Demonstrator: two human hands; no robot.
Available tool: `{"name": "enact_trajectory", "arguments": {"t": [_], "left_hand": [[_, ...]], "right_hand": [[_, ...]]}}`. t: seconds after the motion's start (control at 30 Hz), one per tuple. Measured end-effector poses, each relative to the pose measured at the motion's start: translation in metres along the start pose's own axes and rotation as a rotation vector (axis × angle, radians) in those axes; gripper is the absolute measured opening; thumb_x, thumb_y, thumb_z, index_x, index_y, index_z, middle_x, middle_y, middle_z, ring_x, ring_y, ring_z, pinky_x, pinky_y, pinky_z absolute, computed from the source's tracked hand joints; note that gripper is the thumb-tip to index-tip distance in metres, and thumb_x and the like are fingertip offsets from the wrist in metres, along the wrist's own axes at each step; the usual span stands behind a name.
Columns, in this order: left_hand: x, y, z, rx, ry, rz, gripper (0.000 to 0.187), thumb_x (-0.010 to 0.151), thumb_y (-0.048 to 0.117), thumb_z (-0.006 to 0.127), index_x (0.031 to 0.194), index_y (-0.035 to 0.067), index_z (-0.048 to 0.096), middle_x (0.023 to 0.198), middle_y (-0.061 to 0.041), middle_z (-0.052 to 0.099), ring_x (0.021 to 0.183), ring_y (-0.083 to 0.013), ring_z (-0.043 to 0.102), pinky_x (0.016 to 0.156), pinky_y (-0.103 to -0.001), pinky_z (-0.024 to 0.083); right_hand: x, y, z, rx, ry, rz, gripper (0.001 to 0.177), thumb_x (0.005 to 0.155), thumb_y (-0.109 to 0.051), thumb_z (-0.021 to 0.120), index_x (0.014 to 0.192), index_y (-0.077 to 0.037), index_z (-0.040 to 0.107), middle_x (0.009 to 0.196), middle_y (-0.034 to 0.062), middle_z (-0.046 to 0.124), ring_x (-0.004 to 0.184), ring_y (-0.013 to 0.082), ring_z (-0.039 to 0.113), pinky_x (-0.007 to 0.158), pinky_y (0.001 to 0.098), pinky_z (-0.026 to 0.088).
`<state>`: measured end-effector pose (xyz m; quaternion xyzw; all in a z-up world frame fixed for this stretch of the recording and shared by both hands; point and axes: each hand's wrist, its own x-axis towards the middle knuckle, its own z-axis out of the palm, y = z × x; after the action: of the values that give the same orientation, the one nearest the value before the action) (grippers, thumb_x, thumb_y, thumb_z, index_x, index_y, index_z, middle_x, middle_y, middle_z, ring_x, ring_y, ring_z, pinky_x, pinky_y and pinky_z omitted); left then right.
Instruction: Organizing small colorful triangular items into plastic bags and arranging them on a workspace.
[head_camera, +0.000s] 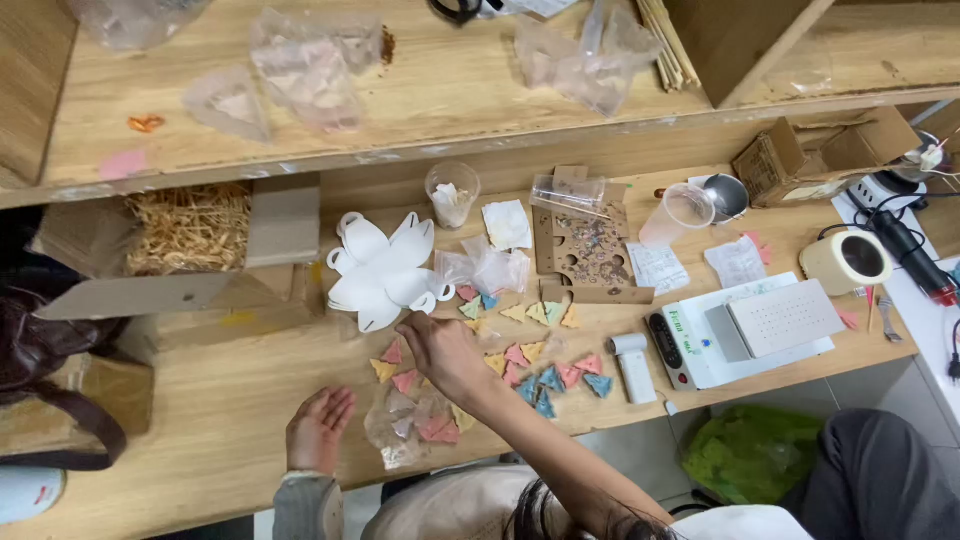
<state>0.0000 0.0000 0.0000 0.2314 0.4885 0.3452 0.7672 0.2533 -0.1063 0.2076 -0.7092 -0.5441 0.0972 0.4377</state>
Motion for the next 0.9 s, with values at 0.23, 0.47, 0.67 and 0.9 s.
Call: {"name": "enact_trajectory", "arguments": {"t": [0.23,0.47,0.67,0.9], "left_hand": [[-0.03,-0.071,0.009,-0.034,0.004,-0.013,0.024,0.103,0.013,0.052,0.12,-0.002,0.057,0.117,-0.021,0.069,0.108,-0.0324,0.068,0.097,-0.043,0.055],[-0.019,-0.124,-0.02,0.23,0.154,0.128,0.035,0.092,0.017,0.069,0.12,-0.001,0.059,0.109,-0.016,0.07,0.1,-0.0298,0.067,0.088,-0.04,0.055],[-0.057,-0.124,0.013,1.079,0.313,0.422,0.083,0.066,0.031,0.094,0.129,-0.002,0.051,0.121,-0.023,0.055,0.11,-0.037,0.058,0.095,-0.043,0.051],[-0.072,-0.122,0.066,1.221,0.186,0.403,0.104,0.056,0.024,0.094,0.142,0.003,0.039,0.137,-0.025,0.038,0.117,-0.0398,0.054,0.097,-0.043,0.051]], "right_hand": [[-0.074,0.068,-0.039,-0.114,-0.201,0.157,0.029,0.099,-0.032,0.066,0.086,-0.007,0.071,0.059,0.0172,0.064,0.056,0.0384,0.065,0.055,0.0492,0.051],[-0.122,0.133,-0.077,-0.314,-0.129,0.276,0.035,0.094,-0.042,0.067,0.077,-0.011,0.073,0.055,0.0134,0.066,0.053,0.0349,0.066,0.058,0.0486,0.052],[-0.165,0.205,-0.105,-0.395,-0.02,0.318,0.022,0.091,-0.031,0.067,0.098,-0.011,0.069,0.071,0.0121,0.072,0.07,0.0354,0.069,0.068,0.0473,0.054],[-0.201,0.217,-0.108,-0.352,-0.316,0.716,0.057,0.084,-0.028,0.071,0.135,-0.01,0.052,0.09,0.0131,0.077,0.092,0.036,0.072,0.081,0.049,0.054]]}}
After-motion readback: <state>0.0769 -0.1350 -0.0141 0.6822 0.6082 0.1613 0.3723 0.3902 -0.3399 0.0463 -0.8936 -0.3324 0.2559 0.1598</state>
